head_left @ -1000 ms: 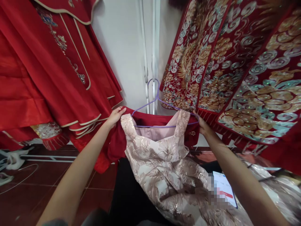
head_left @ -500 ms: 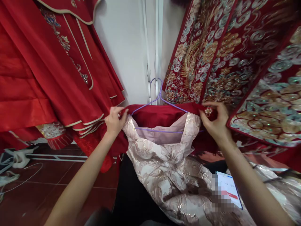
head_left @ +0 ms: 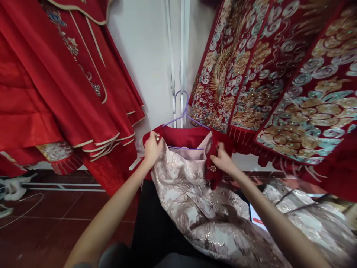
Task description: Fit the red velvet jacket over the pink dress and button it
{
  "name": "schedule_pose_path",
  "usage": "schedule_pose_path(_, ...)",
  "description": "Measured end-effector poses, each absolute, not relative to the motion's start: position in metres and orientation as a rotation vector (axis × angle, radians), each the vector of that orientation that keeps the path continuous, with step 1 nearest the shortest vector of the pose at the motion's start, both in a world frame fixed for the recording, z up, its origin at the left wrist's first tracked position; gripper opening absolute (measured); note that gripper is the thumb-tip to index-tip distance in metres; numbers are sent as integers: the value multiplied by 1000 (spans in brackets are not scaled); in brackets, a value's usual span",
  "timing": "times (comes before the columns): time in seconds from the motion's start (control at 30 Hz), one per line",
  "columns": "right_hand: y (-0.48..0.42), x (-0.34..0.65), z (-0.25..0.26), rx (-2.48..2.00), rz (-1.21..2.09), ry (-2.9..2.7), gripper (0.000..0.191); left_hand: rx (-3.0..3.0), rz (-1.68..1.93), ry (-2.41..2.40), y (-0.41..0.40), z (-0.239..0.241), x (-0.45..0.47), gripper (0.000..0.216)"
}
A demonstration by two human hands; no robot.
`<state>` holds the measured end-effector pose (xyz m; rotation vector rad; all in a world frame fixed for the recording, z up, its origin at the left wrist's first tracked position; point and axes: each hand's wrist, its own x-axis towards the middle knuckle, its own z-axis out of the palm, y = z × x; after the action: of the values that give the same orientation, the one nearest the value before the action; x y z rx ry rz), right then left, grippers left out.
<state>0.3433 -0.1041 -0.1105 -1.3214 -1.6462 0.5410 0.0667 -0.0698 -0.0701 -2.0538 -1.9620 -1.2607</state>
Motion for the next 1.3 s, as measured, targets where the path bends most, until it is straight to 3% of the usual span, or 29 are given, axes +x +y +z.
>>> schedule_pose_path(0.13,-109,279,-122,-1064,648,-1960,56,-2420,-1054,-1789,-90,-82,115,13)
schedule_pose_path(0.27,-126,262,-128,-1051,592,-1983,48,-2509,-993,-1696,-106,-89,116,16)
schedule_pose_path(0.4,-129,283,-119,-1070,420,-1590,54,-2417,-1237,-1591,-112,-96,97,20)
schedule_pose_path(0.5,-129,294,-110,-1009,501,-1537,61,-2381,-1516,-1564,-117,-106,92,28)
schedule_pose_path(0.63,-134,291,-101,-918,588,-1620,44,-2368,-1744,-1540,-123,-110,95,27)
schedule_pose_path(0.83,-136,280,-95,-863,634,-1738,12,-2384,-1796,-1511,-126,-100,99,13)
schedule_pose_path(1.3,-119,275,-77,-815,490,-1991,12,-2543,-1391,-1494,-124,-84,101,14)
